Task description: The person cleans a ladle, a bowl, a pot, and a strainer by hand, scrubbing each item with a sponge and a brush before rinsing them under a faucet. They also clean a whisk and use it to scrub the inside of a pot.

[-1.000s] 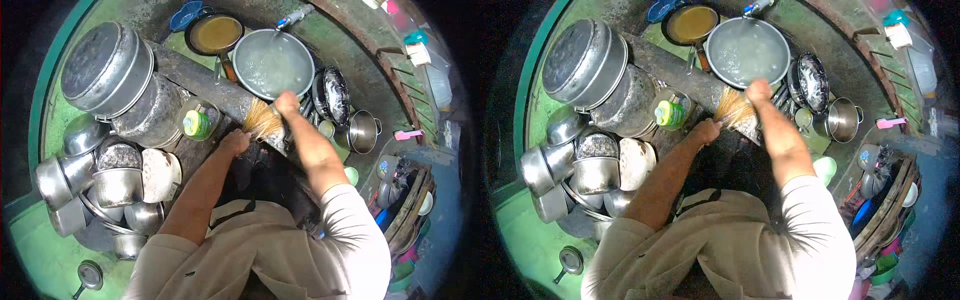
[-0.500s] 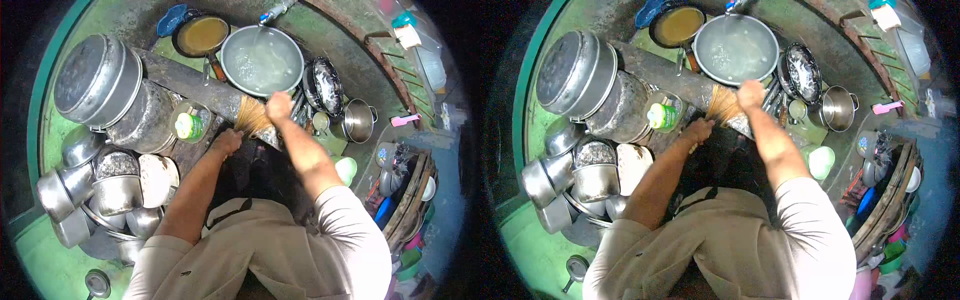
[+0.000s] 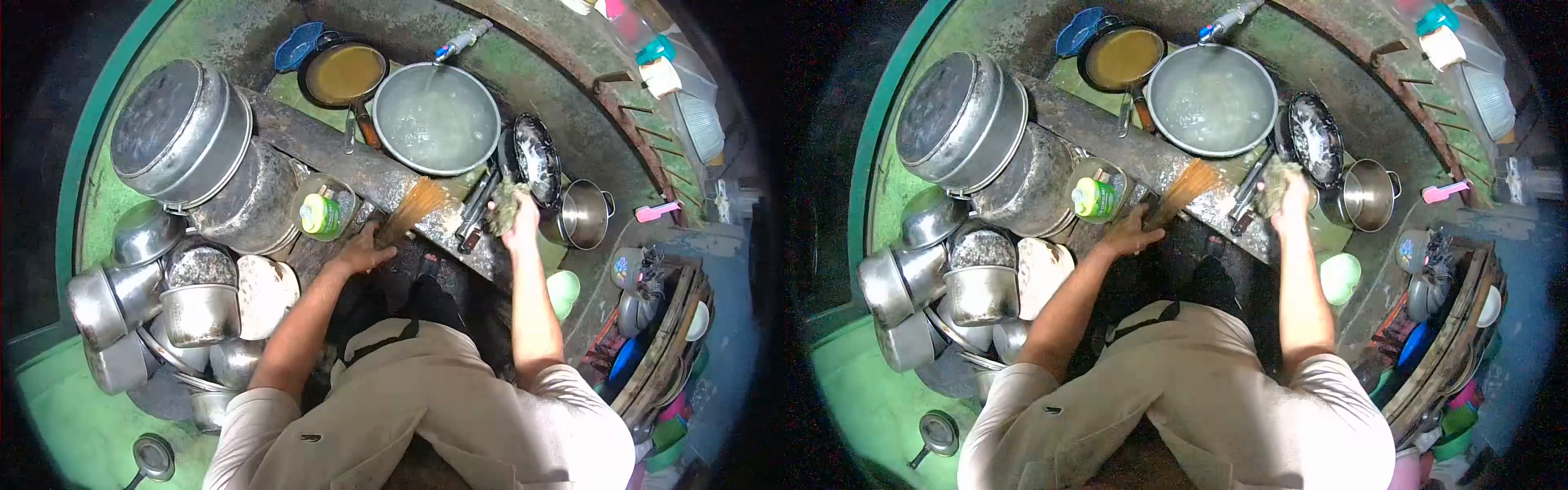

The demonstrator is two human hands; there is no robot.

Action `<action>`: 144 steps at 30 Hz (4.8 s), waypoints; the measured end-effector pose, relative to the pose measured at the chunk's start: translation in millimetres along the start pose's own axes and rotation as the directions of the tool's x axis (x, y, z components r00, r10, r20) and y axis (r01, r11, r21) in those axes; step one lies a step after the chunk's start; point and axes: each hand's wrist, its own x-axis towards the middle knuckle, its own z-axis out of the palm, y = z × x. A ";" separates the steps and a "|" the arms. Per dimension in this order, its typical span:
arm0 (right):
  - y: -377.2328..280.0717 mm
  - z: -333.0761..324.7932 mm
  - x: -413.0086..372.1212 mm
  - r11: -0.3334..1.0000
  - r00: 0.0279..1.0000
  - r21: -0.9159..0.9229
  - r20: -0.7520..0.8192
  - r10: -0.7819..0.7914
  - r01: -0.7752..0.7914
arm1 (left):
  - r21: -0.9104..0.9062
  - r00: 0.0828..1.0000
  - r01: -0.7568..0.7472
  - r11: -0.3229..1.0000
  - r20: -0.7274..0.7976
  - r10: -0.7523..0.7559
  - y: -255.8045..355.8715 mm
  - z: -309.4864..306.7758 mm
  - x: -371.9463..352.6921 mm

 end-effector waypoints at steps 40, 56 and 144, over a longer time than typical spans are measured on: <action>68.5 1.0 127.8 0.835 0.970 -0.497 0.060 -0.238 0.235 | -0.596 0.897 0.443 0.670 0.299 -0.327 33.6 3.5 -5.8; 23.2 20.4 -33.6 0.999 0.999 0.029 0.032 0.018 -0.019 | -0.933 0.999 0.027 0.359 0.040 0.027 208.6 45.6 82.6; -40.4 -217.6 -71.0 -0.107 0.977 -0.971 -0.214 -0.019 -0.215 | -0.441 0.708 -0.464 0.768 -0.706 0.022 17.4 -62.6 77.6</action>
